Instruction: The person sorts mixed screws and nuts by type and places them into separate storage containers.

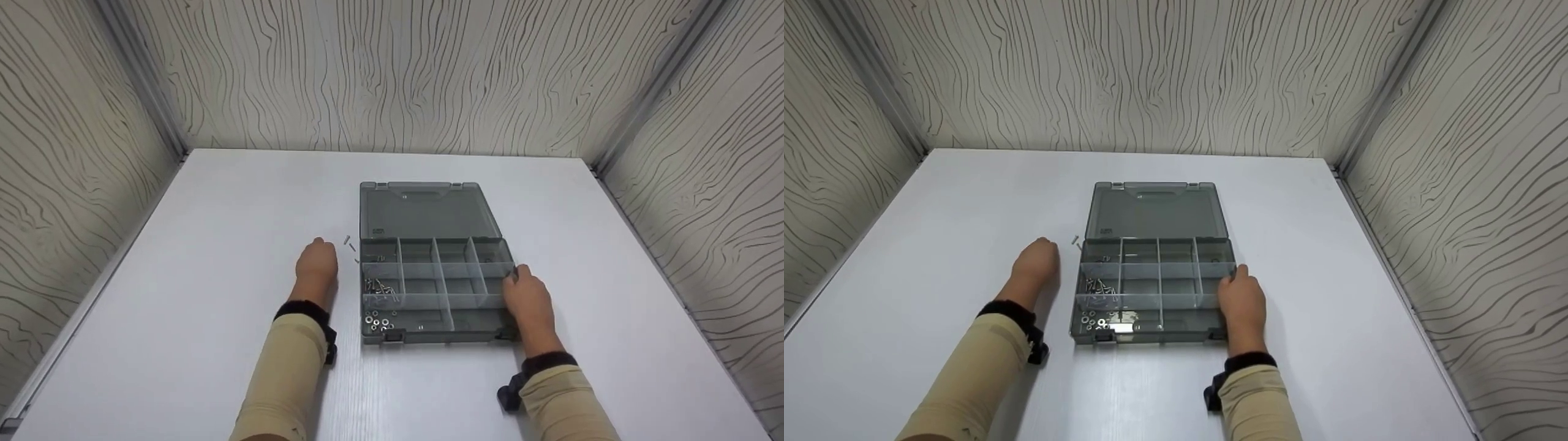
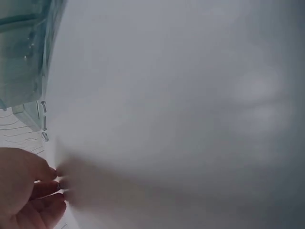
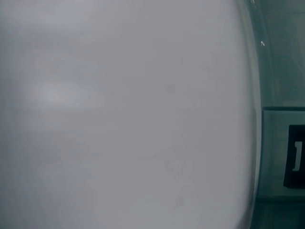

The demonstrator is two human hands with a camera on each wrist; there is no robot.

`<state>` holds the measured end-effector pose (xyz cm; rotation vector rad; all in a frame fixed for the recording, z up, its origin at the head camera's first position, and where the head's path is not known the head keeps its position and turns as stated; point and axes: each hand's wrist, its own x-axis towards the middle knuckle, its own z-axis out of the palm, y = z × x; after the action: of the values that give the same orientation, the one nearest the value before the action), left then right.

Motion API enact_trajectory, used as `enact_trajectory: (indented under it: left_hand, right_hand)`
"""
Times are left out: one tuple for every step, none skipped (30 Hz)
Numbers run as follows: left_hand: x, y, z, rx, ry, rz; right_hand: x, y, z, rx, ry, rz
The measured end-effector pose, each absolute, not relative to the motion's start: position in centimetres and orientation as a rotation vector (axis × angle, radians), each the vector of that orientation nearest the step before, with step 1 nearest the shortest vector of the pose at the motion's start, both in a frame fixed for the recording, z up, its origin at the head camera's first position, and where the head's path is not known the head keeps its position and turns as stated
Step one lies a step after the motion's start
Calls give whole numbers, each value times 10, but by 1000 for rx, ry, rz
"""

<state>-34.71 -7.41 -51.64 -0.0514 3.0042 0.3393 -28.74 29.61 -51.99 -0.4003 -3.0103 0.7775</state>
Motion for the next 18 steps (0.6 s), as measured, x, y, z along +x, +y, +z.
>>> enact_trajectory:
  left_hand:
    - [-348, -74, -516, -68, 3016, 337]
    - [-348, -74, -515, -89, 3028, 343]
    - [-349, -74, -515, -102, 3038, 337]
    - [-349, -74, -514, -110, 3046, 334]
    - [-349, -74, -514, -119, 3054, 333]
    - [-349, -75, -514, -127, 3060, 333]
    - [-349, -75, -513, -131, 3061, 334]
    - [-348, -75, -513, -133, 3064, 332]
    - [-348, -75, -513, -136, 3066, 332]
    - [-347, -75, -513, -140, 3067, 333]
    - [-346, -75, -512, -145, 3066, 332]
    - [-346, -75, -512, -151, 3065, 337]
    - [-345, -75, -512, -150, 3063, 334]
    - [-345, -75, -511, -154, 3067, 334]
    - [-344, -74, -511, -160, 3068, 336]
    - [-344, -74, -511, -164, 3070, 331]
    - [-344, -74, -511, -168, 3070, 330]
    - [-344, -73, -511, -171, 3068, 326]
  right_hand:
    - [-287, 296, -520, -399, -3011, 780]
    - [-287, 296, -520, -399, -3009, 782]
    - [-288, 296, -520, -397, -3010, 785]
    - [-288, 296, -520, -396, -3009, 788]
    - [-288, 296, -520, -395, -3009, 792]
    - [-288, 296, -520, -393, -3009, 793]
    - [-288, 296, -520, -390, -3007, 798]
    - [-288, 296, -520, -386, -3004, 801]
    - [-288, 296, -521, -381, -3002, 803]
    - [-288, 296, -521, -379, -2999, 805]
    - [-287, 296, -521, -378, -2997, 806]
    - [-287, 296, -521, -376, -2994, 806]
    - [-287, 296, -521, -375, -2994, 807]
    - [-287, 296, -521, -377, -2996, 805]
    - [-287, 296, -521, -379, -2997, 804]
    - [-287, 296, -521, -381, -2999, 805]
    - [-287, 296, -521, -380, -3002, 807]
    - [-287, 295, -521, -381, -3004, 810]
